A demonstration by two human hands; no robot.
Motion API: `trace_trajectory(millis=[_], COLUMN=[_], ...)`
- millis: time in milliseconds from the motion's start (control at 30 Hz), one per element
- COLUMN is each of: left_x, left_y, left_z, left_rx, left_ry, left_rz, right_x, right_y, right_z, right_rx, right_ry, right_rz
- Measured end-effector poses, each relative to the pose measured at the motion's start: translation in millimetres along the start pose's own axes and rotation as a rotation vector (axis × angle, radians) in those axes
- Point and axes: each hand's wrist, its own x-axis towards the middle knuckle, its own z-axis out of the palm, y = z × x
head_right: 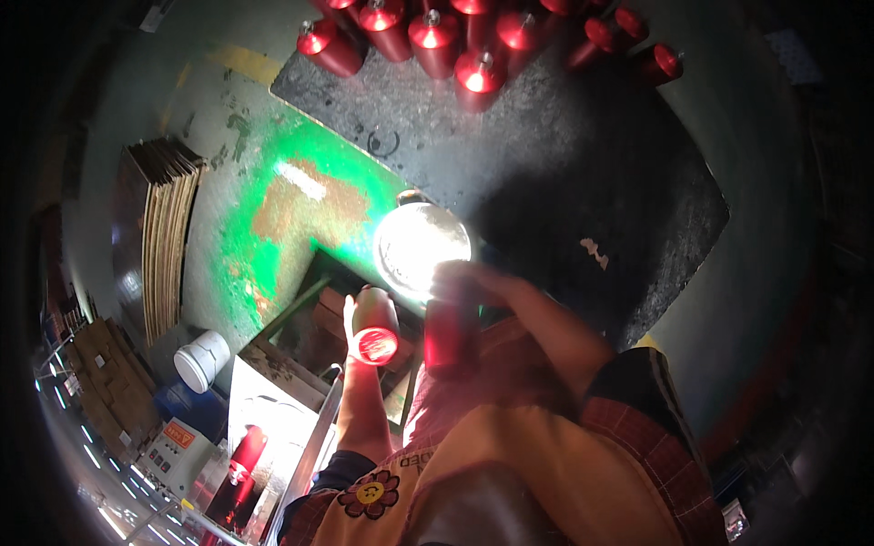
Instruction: The person repeatedly picks up red cylindrical cans from a floor pile and places them into slots on a metal tray. The person handles the cans one or two at a time, moving them between the floor and the tray in a repetitive cycle.
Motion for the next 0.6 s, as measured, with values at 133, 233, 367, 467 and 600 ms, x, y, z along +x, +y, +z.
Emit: trace_trajectory(millis=[133, 233, 367, 467, 600], left_x=[28.5, 89.4, 175.4, 234.1, 253.4], left_y=[9.6, 3.7, -19.8, -26.3, -34.1], left_z=[114.8, 193.8, 257.9, 287.9, 322.1], left_rx=[0.937, 1.331, 1.755, 1.815, 1.965], left_ry=[0.326, 0.284, 0.240, 0.265, 0.401], left_rz=[0.627, 0.886, 1.374, 1.441, 1.308], right_x=[-61.3, -83.4, -78.9, -73.8, -100.1], right_y=[-101.7, -156.6, -201.8, -215.5, -226.9], right_z=[-19.1, -12.0, -17.1, -26.5, -21.8], right_rx=[-0.647, -1.231, -1.602, -1.702, -1.658], right_ry=[0.253, 0.497, 0.760, 0.804, 0.764], right_rz=[-0.429, -0.928, -1.153, -1.141, -1.066])
